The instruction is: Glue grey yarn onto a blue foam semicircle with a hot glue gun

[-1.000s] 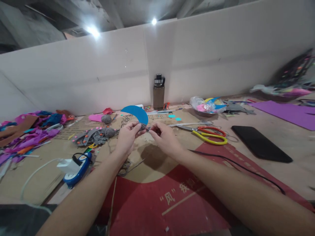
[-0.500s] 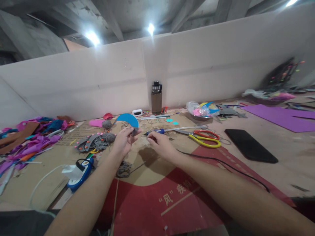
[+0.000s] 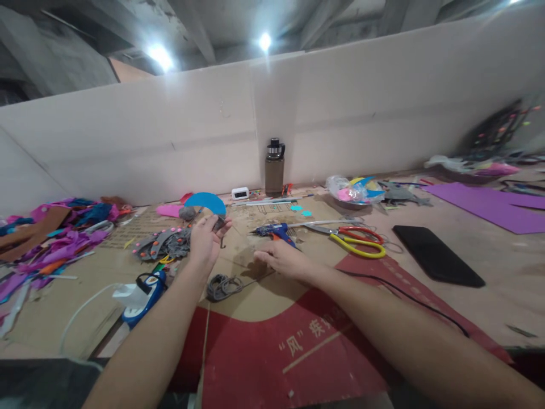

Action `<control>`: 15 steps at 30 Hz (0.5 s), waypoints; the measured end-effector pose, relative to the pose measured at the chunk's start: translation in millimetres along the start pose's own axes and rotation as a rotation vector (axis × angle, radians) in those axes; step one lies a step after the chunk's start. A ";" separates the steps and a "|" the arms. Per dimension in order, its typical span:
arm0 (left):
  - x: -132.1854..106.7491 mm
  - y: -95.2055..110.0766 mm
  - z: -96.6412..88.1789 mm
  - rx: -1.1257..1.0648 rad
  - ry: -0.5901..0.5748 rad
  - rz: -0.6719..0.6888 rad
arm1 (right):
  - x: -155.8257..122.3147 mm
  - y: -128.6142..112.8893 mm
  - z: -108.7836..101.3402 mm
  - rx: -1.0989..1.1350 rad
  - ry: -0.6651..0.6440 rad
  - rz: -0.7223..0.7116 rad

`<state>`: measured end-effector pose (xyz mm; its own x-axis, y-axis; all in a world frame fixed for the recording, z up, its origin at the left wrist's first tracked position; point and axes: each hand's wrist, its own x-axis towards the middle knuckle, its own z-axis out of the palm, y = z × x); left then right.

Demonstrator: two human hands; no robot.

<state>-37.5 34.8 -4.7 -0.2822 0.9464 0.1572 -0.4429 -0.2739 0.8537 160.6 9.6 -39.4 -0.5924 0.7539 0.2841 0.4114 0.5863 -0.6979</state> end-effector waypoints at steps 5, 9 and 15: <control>3.7 1.2 -5.0 0.014 -0.017 0.038 | 1.2 7.6 -20.0 -0.123 0.377 0.122; -1.5 2.2 0.0 0.029 -0.049 0.047 | 3.0 28.6 -24.2 -0.306 0.439 0.366; -10.2 1.5 9.7 0.100 -0.093 0.004 | 3.9 49.5 -11.1 -0.354 0.350 0.515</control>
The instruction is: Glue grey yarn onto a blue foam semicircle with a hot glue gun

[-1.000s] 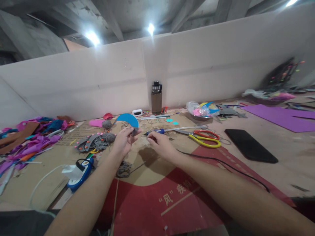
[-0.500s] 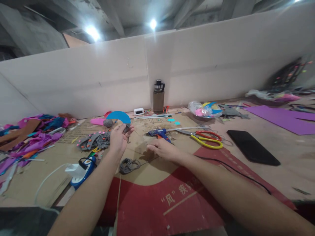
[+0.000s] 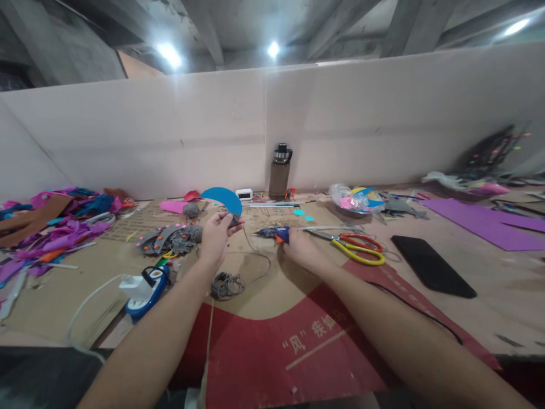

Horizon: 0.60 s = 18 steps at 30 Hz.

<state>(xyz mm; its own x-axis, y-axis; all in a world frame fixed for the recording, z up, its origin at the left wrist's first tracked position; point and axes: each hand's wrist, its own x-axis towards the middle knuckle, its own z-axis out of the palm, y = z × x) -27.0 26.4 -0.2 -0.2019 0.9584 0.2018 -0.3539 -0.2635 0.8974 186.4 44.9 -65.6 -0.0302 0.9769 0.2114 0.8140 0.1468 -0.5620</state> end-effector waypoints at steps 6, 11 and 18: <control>-2.8 -2.2 1.7 0.014 0.016 -0.023 | 13.4 7.8 -12.9 0.135 -0.091 0.092; -1.7 -4.3 -0.1 0.016 0.043 -0.025 | 8.2 -3.9 -21.1 0.503 0.032 0.155; -0.8 -7.8 -1.5 0.049 0.050 -0.039 | -14.7 -36.8 -37.9 0.988 -0.025 -0.015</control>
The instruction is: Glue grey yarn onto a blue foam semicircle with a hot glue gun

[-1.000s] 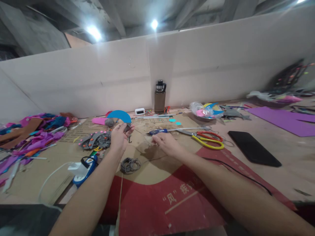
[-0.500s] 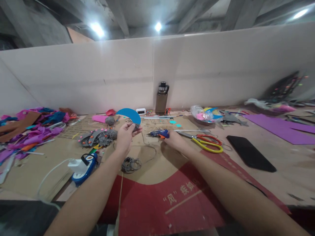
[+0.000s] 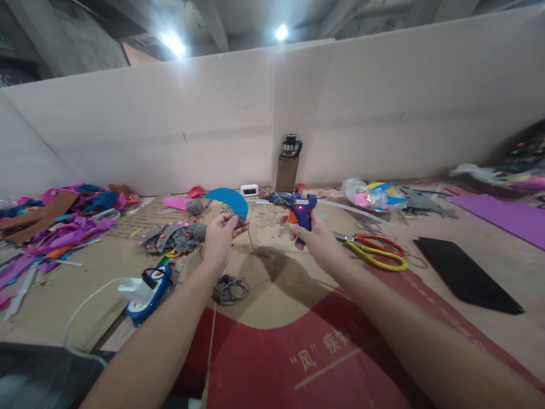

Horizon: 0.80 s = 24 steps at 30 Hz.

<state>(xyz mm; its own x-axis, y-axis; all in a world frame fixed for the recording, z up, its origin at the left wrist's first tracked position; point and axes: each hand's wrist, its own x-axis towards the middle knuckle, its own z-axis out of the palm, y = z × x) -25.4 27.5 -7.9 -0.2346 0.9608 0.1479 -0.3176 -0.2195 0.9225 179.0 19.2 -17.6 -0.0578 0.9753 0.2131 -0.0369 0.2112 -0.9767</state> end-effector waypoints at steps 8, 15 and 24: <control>0.8 -4.3 -1.3 0.008 -0.006 -0.009 | -13.0 -9.2 2.5 -0.176 -0.062 -0.058; -0.7 -7.0 0.1 0.025 -0.042 -0.018 | -20.6 -15.0 8.8 -0.419 -0.067 -0.291; -4.7 -4.5 4.9 0.031 -0.036 -0.037 | -20.1 -7.0 10.9 -0.407 -0.095 -0.286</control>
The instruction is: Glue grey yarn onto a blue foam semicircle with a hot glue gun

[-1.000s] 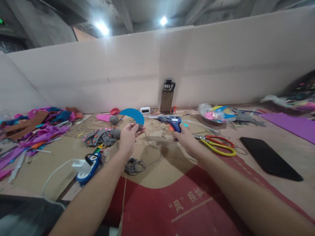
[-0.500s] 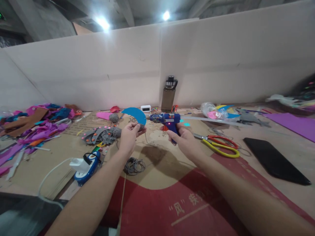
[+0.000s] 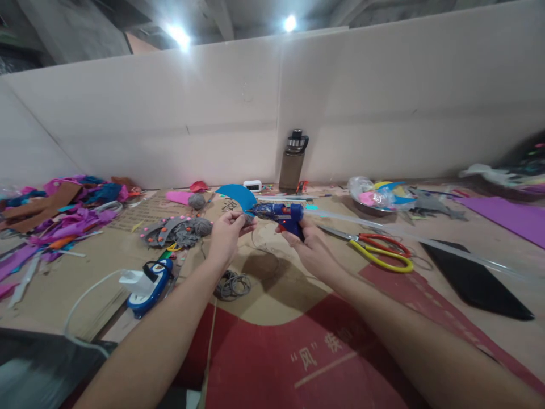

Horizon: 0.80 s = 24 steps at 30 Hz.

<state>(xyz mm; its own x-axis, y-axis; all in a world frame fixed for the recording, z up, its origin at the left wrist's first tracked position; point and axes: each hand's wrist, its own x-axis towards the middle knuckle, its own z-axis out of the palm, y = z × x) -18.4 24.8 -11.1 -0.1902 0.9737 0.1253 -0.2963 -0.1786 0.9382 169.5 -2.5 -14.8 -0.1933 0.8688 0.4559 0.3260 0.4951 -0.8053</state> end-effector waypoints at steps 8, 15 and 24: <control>0.8 -5.2 -1.0 0.019 -0.027 0.029 | -0.7 0.8 0.8 -0.049 -0.002 0.005; 0.3 -5.1 -1.3 0.030 -0.032 0.036 | 0.0 5.1 1.0 -0.113 -0.011 0.010; -0.6 -2.7 -1.1 0.015 -0.025 0.032 | -0.4 6.1 1.8 -0.117 -0.004 -0.015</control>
<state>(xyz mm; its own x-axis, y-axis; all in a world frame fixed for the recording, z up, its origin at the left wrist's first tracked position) -18.5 24.5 -14.0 -0.1756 0.9708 0.1635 -0.2764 -0.2080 0.9383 169.8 0.2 -20.6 -0.2022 0.8613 0.4661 0.4284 0.5058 -0.7487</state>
